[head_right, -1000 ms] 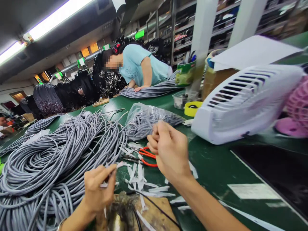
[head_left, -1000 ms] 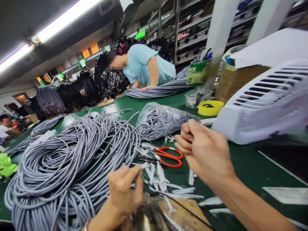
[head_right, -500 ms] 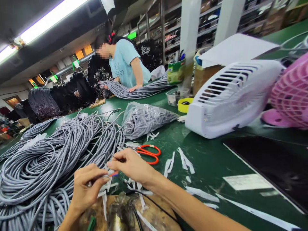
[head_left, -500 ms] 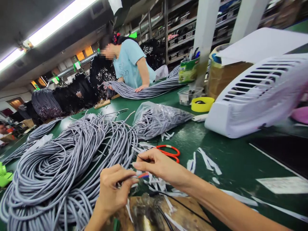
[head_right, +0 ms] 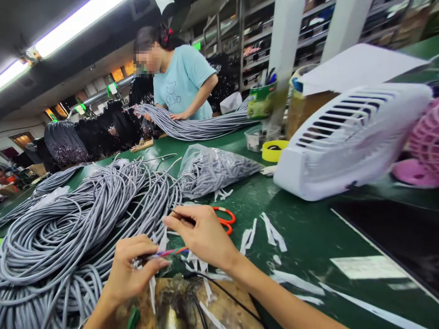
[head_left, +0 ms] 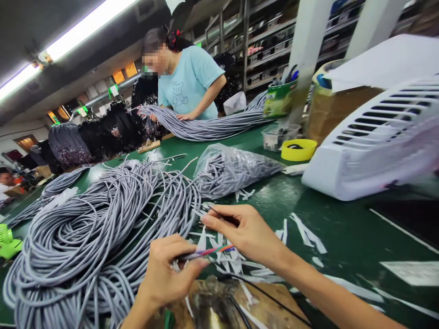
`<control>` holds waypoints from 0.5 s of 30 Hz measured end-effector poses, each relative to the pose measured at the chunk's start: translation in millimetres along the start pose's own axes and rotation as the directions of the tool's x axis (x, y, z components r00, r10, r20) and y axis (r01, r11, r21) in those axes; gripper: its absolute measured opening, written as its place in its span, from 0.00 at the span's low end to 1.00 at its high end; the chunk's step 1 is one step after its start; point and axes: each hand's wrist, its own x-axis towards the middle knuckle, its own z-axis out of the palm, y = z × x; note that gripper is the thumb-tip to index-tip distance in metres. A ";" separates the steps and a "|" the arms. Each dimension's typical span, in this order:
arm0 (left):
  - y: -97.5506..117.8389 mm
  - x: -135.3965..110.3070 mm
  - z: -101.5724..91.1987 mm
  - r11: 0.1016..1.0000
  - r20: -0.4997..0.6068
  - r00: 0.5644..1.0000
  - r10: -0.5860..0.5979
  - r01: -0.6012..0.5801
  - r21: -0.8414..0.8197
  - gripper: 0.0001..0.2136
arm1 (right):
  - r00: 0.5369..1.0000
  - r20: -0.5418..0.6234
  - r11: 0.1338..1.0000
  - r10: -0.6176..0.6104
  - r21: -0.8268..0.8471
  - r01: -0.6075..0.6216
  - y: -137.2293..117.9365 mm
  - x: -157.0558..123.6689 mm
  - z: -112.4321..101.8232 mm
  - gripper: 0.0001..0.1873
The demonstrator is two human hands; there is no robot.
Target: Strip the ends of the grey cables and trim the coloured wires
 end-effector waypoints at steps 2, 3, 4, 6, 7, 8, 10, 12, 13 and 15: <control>0.4 -0.6 -3.9 0.998 -0.014 0.999 -0.037 0.036 -0.046 0.08 | 1.000 0.002 1.000 0.030 -0.006 -0.030 4.1 3.6 -0.1 0.23; 0.2 -0.8 -6.2 0.996 -0.028 0.998 -0.056 0.054 -0.077 0.09 | 0.999 0.007 0.999 0.037 -0.006 -0.037 5.2 4.9 -0.3 0.22; -0.4 -0.7 -8.4 0.991 -0.054 0.996 -0.078 0.071 -0.111 0.09 | 0.999 0.011 0.999 0.040 -0.007 -0.040 5.5 5.8 -0.8 0.22; -2.6 -0.2 -11.5 0.976 -0.140 0.978 -0.152 0.126 -0.176 0.09 | 1.000 0.019 1.000 0.018 -0.017 -0.018 3.1 5.6 -2.5 0.21; -3.9 0.2 -12.2 0.965 -0.190 0.960 -0.204 0.165 -0.203 0.09 | 1.000 0.025 1.000 -0.010 -0.022 0.011 0.8 4.6 -3.6 0.21; -5.3 0.7 -12.2 0.954 -0.236 0.937 -0.256 0.205 -0.221 0.09 | 0.998 0.036 0.998 -0.052 -0.026 0.053 -2.1 3.1 -4.7 0.22; -7.0 1.8 -10.0 0.944 -0.298 0.901 -0.315 0.265 -0.198 0.08 | 0.984 0.069 0.986 -0.163 -0.023 0.165 -8.1 -1.1 -6.7 0.23; -6.5 2.4 -5.4 0.961 -0.294 0.914 -0.278 0.267 -0.078 0.07 | 0.962 0.068 0.963 -0.265 -0.026 0.267 -12.4 -5.4 -8.3 0.23; -5.4 2.3 -2.5 0.971 -0.263 0.937 -0.231 0.239 0.000 0.06 | 0.954 0.047 0.954 -0.296 -0.041 0.298 -13.3 -7.0 -9.0 0.22; -2.6 1.4 3.5 0.984 -0.146 0.984 -0.103 0.122 0.126 0.07 | 0.944 -0.043 0.942 -0.326 -0.102 0.321 -12.4 -8.2 -10.2 0.20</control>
